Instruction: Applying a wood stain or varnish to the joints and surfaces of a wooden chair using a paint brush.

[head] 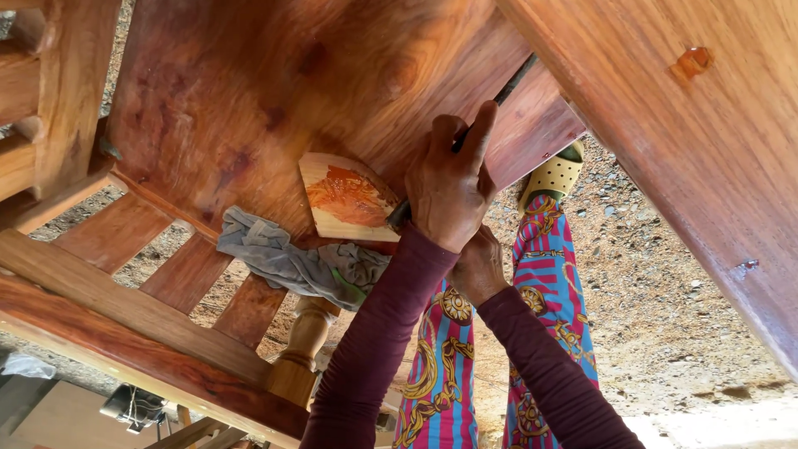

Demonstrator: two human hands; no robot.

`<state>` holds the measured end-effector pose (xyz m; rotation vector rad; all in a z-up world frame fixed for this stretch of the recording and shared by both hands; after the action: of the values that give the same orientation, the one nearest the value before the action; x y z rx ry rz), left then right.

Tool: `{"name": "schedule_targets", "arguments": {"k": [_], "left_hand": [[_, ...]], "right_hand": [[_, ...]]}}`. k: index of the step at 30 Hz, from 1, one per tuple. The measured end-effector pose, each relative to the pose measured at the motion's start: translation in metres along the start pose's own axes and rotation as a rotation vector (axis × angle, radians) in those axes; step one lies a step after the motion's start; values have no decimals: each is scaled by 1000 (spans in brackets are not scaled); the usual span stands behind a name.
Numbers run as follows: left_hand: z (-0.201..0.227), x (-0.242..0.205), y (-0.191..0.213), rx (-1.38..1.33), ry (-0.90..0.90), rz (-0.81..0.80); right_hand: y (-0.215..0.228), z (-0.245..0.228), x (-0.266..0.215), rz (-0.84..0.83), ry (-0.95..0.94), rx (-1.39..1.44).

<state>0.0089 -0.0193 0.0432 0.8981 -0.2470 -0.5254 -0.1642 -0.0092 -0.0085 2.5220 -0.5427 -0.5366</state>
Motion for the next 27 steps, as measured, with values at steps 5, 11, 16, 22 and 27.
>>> {"name": "schedule_targets", "arguments": {"k": [5,11,16,22,27], "left_hand": [[-4,0,-7,-12,-7,-16],[-16,2,-16,-53,-26,-20],[-32,12,-16,-32,-81,-5],[-25,20,-2,-31,-89,32],[-28,20,2,13,-106,47]], "right_hand": [[0,1,0,3,56,-10],[5,-8,6,5,59,11],[15,-26,18,5,55,-25],[17,-31,21,34,69,-11],[18,-31,21,25,54,-10]]}}
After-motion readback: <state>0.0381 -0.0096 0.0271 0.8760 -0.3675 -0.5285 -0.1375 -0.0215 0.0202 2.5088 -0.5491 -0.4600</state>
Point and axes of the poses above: each hand's wrist, its own x-axis towards the middle knuckle, its own y-axis out of the back of the hand, z = x × y, the point moved 1 cm from there along x, towards the middle knuckle, and after that the axes turned 10 degrees about z, right-handed, at the moved point
